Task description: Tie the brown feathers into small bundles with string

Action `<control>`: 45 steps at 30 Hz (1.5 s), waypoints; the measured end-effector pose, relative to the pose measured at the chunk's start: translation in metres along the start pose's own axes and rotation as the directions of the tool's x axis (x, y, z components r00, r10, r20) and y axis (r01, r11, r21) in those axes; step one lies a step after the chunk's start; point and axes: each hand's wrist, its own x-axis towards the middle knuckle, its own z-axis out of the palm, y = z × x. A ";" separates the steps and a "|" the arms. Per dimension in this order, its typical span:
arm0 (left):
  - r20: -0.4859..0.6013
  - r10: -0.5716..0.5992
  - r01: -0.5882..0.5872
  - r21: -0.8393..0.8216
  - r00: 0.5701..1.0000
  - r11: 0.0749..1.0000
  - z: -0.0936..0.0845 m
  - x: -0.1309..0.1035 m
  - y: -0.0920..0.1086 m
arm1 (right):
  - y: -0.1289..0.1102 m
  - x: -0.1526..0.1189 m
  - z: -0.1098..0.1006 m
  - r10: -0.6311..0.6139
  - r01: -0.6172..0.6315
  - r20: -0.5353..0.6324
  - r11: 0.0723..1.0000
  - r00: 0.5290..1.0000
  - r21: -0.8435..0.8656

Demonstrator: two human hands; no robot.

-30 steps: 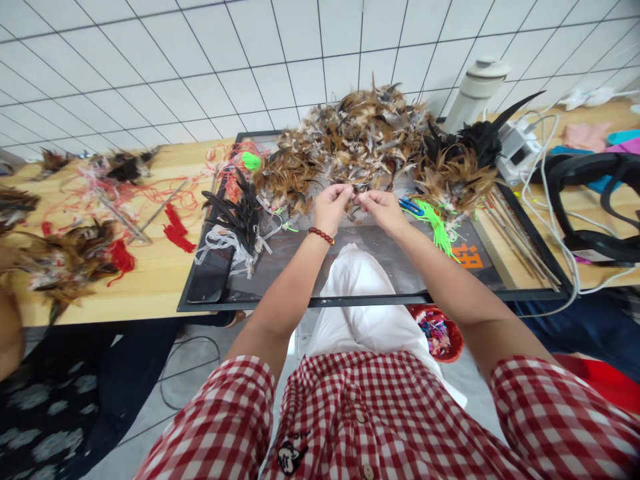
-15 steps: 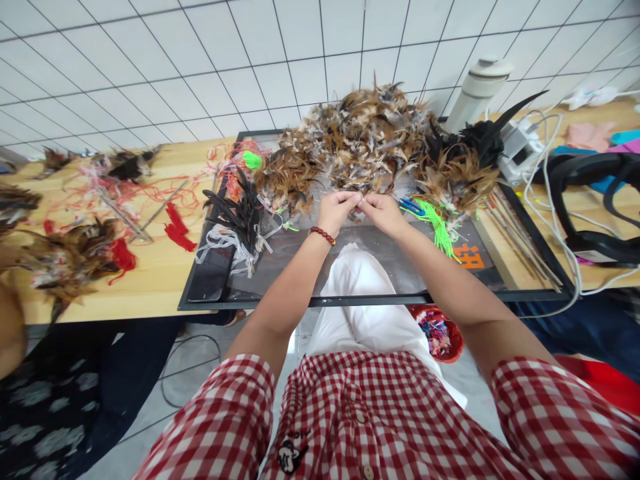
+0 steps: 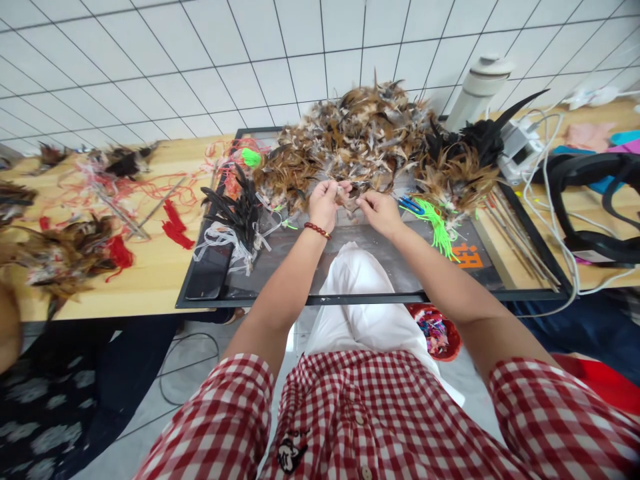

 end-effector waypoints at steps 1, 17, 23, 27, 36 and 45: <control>-0.006 0.001 -0.001 -0.028 1.000 1.000 -0.003 0.002 0.003 | 0.002 0.000 0.000 0.006 -0.006 -0.017 1.000 1.000 0.004; -0.009 -0.036 0.035 -0.019 0.999 0.999 -0.008 0.005 0.006 | -0.002 -0.003 -0.002 -0.039 0.074 0.121 0.954 0.992 -0.292; 0.064 -0.027 0.024 0.043 0.998 0.999 -0.003 0.000 -0.002 | 0.023 0.007 0.001 0.030 -0.020 -0.204 0.998 0.978 0.052; 0.096 -0.055 0.043 0.120 0.994 0.992 -0.001 0.002 -0.008 | 0.031 0.018 0.007 0.103 -0.034 -0.295 0.973 0.950 0.230; -0.091 -0.094 0.091 -0.032 0.991 0.995 0.004 0.040 0.003 | 0.044 0.072 0.026 0.204 -0.138 -0.522 0.977 0.828 0.162; -0.001 -0.055 0.055 -0.114 0.998 0.992 0.000 0.053 0.008 | 0.036 0.070 0.027 0.138 -0.075 -0.449 0.985 0.883 0.155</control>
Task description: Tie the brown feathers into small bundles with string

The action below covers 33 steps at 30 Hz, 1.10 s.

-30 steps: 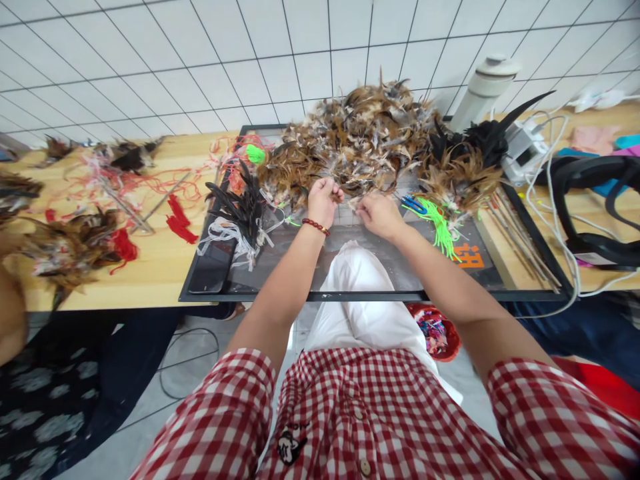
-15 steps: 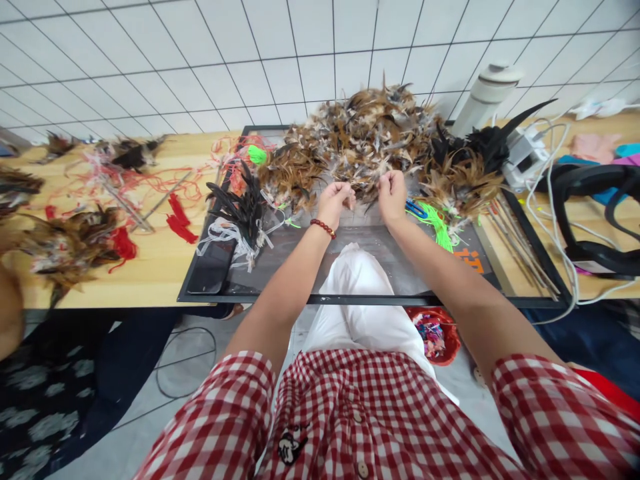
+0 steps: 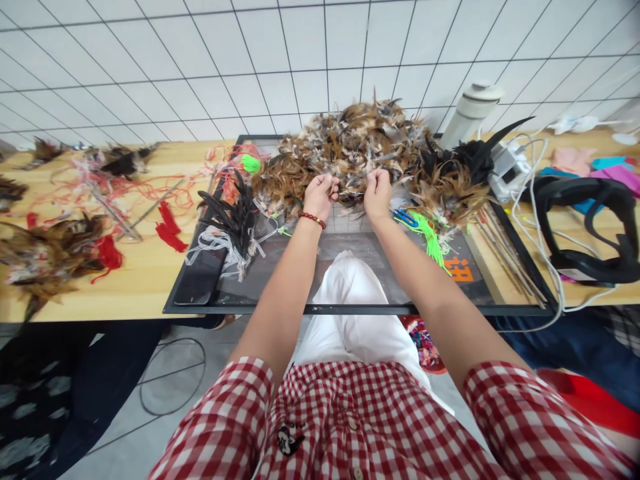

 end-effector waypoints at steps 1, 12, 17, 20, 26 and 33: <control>0.002 0.001 -0.001 0.020 1.000 1.000 0.001 0.000 0.000 | 0.000 0.000 0.001 -0.010 0.010 0.008 1.000 1.000 -0.005; -0.038 0.059 -0.058 0.025 0.998 0.998 0.000 -0.002 -0.005 | -0.007 -0.013 0.006 -0.236 0.235 0.071 0.972 0.969 0.021; -0.025 0.078 -0.078 0.003 0.997 0.997 -0.002 -0.004 -0.008 | -0.015 -0.022 0.006 -0.340 0.345 0.151 0.938 0.928 -0.012; -0.007 0.076 -0.076 0.003 0.997 0.997 -0.002 -0.003 -0.012 | -0.016 -0.023 0.005 -0.335 0.345 0.156 0.937 0.929 -0.044; 0.033 0.111 -0.112 0.039 0.993 0.993 -0.006 0.006 -0.020 | -0.012 -0.022 0.005 -0.331 0.345 0.169 0.936 0.929 -0.064; 0.065 0.128 -0.133 0.076 0.990 0.988 -0.010 0.009 -0.023 | -0.013 -0.024 0.006 -0.360 0.381 0.213 0.922 0.908 -0.069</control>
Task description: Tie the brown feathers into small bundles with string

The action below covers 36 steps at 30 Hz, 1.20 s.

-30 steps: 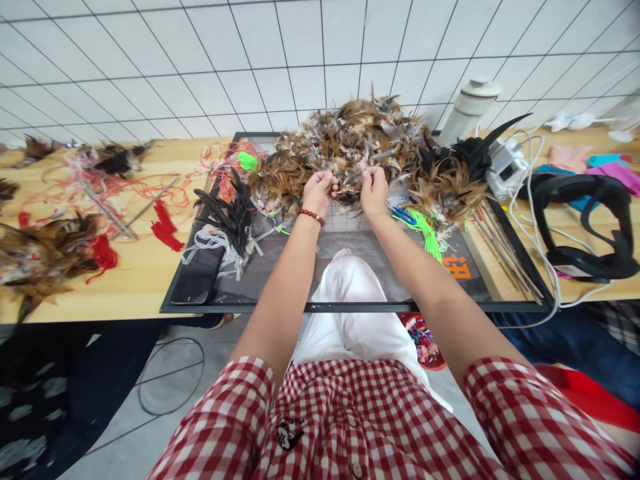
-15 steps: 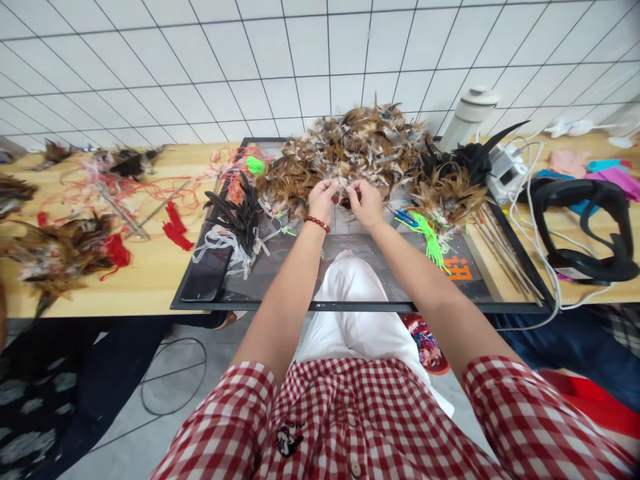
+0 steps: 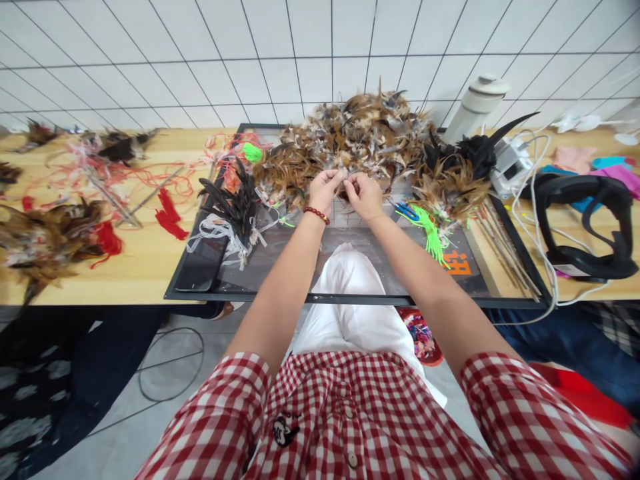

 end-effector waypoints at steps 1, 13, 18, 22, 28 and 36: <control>-0.001 -0.002 0.002 -0.003 1.000 1.000 0.000 0.000 0.001 | 0.001 0.000 0.000 0.007 -0.007 0.001 1.000 1.000 0.019; 0.026 -0.033 0.031 0.086 0.999 0.996 0.009 -0.015 0.012 | 0.018 0.008 -0.003 0.079 -0.042 -0.162 0.975 0.984 0.219; 0.067 -0.025 0.018 0.097 0.997 0.995 0.010 -0.016 0.011 | 0.010 0.006 -0.004 0.044 -0.011 -0.123 0.968 0.992 0.252; 0.122 -0.030 0.014 0.128 0.992 0.992 0.009 -0.017 0.009 | 0.007 0.006 -0.007 0.004 0.026 -0.125 0.970 0.992 0.241; 0.140 -0.067 0.045 0.154 0.988 0.987 0.005 -0.016 0.009 | 0.007 0.008 -0.008 0.011 0.012 -0.128 0.984 0.992 0.180; 0.145 -0.093 0.067 0.169 0.985 0.983 0.000 -0.011 0.009 | 0.012 0.008 -0.007 -0.008 0.016 -0.043 0.982 0.999 0.189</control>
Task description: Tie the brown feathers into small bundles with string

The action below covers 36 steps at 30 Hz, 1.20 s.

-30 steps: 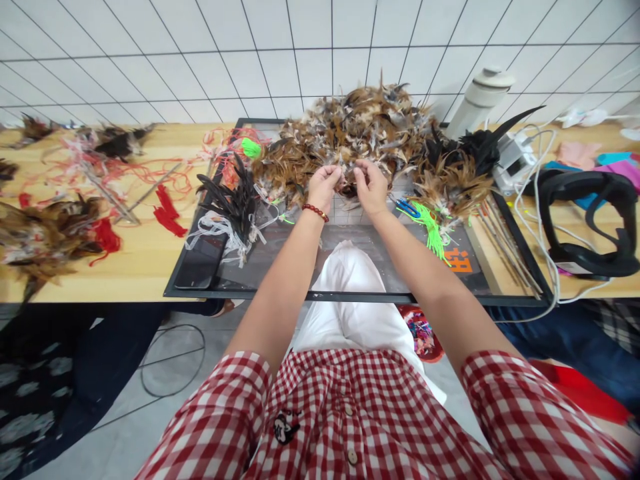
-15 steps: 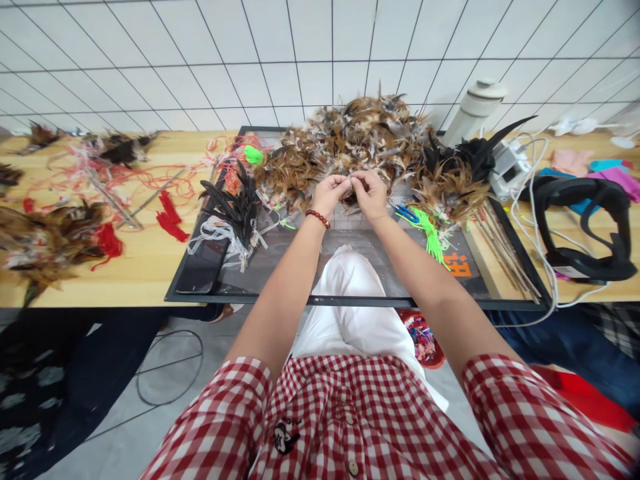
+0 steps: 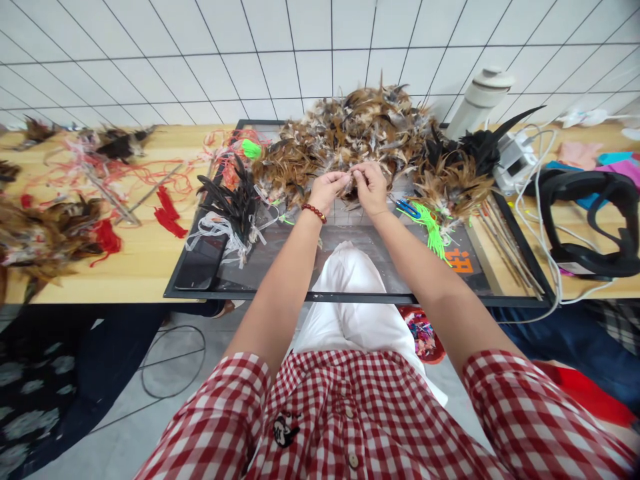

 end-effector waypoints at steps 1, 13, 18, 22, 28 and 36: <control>-0.010 0.003 -0.003 0.007 1.000 1.000 0.000 0.000 0.000 | 0.001 0.000 0.001 -0.005 0.005 0.014 1.000 1.000 -0.003; -0.127 0.009 -0.011 -0.016 0.992 1.000 0.007 0.000 0.003 | 0.026 0.002 0.008 0.125 -0.132 -0.115 0.989 0.985 -0.061; -0.139 0.012 -0.014 -0.018 0.990 1.000 0.008 0.000 0.004 | 0.012 0.001 0.004 0.051 -0.055 -0.062 0.997 0.997 -0.060; -0.123 0.012 -0.013 -0.005 0.992 1.000 0.008 0.001 0.002 | 0.000 0.000 0.004 0.001 -0.001 -0.031 1.000 1.000 -0.005; -0.054 0.049 -0.049 0.006 0.997 0.999 0.005 0.001 -0.001 | -0.003 0.000 0.004 0.006 -0.005 -0.022 0.999 1.000 0.045; 0.032 -0.007 0.006 0.043 0.999 0.999 -0.001 -0.001 0.002 | 0.003 0.002 0.003 0.009 -0.014 0.048 0.996 0.999 0.088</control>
